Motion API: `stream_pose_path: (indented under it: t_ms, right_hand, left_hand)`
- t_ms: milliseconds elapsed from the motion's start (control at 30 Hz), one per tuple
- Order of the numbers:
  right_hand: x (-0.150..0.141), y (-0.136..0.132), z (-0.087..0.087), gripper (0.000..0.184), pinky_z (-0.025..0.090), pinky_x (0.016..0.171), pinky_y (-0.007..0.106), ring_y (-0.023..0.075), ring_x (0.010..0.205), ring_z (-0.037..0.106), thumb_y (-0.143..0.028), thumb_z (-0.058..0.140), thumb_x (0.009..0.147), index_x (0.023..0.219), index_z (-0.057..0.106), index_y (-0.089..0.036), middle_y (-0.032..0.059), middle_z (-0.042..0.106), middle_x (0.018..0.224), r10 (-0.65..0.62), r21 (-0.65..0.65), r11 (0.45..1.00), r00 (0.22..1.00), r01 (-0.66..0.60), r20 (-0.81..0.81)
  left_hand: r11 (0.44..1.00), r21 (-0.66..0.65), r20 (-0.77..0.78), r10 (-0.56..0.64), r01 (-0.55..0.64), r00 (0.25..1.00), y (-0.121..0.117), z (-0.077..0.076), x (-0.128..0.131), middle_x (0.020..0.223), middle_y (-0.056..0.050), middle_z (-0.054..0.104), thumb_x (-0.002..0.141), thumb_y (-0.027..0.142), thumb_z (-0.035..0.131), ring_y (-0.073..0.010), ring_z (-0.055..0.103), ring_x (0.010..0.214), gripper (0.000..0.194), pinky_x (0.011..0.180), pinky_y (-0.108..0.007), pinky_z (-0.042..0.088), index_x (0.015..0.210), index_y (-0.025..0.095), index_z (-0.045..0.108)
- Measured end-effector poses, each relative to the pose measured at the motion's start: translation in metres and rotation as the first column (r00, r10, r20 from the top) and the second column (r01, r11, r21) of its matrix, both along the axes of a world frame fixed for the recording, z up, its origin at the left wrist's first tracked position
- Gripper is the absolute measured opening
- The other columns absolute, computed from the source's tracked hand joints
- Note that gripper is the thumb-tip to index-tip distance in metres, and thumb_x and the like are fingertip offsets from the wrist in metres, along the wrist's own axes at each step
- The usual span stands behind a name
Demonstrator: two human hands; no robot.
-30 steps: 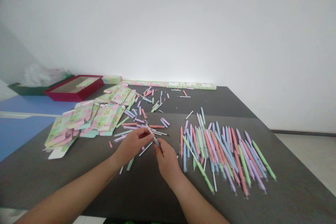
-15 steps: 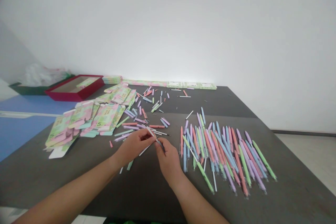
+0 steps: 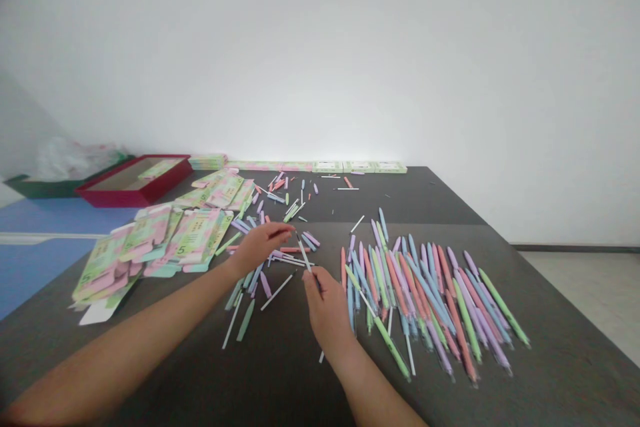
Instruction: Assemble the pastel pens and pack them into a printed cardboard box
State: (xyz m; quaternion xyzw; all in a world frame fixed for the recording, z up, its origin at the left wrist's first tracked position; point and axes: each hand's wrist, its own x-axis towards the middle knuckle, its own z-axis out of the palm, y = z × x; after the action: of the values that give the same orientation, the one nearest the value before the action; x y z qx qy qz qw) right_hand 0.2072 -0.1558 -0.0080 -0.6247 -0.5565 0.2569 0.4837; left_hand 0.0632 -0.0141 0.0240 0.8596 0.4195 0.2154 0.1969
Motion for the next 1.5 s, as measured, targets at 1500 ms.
stream_pose_path:
  t_ms: [1500]
  right_hand:
    - [0.019, 0.004, 0.006, 0.024, 0.038, 0.067, 0.029, 0.0217, 0.079, 0.062, -0.028, 0.042, 0.090, 0.084, 0.064, -0.021, 0.0047, 0.068, 0.084, 0.075, -0.003, 0.996, 0.857, -0.086, 0.509]
  left_hand:
    - [0.956, -0.147, 0.131, -0.236, 0.254, 0.963, -0.019, 0.041, -0.034, 0.080, -0.001, 0.064, 0.081, 0.032, 0.054, -0.0133, 0.057, 0.075, 0.018, 0.069, -0.023, 0.043, 0.082, 0.018, 0.065]
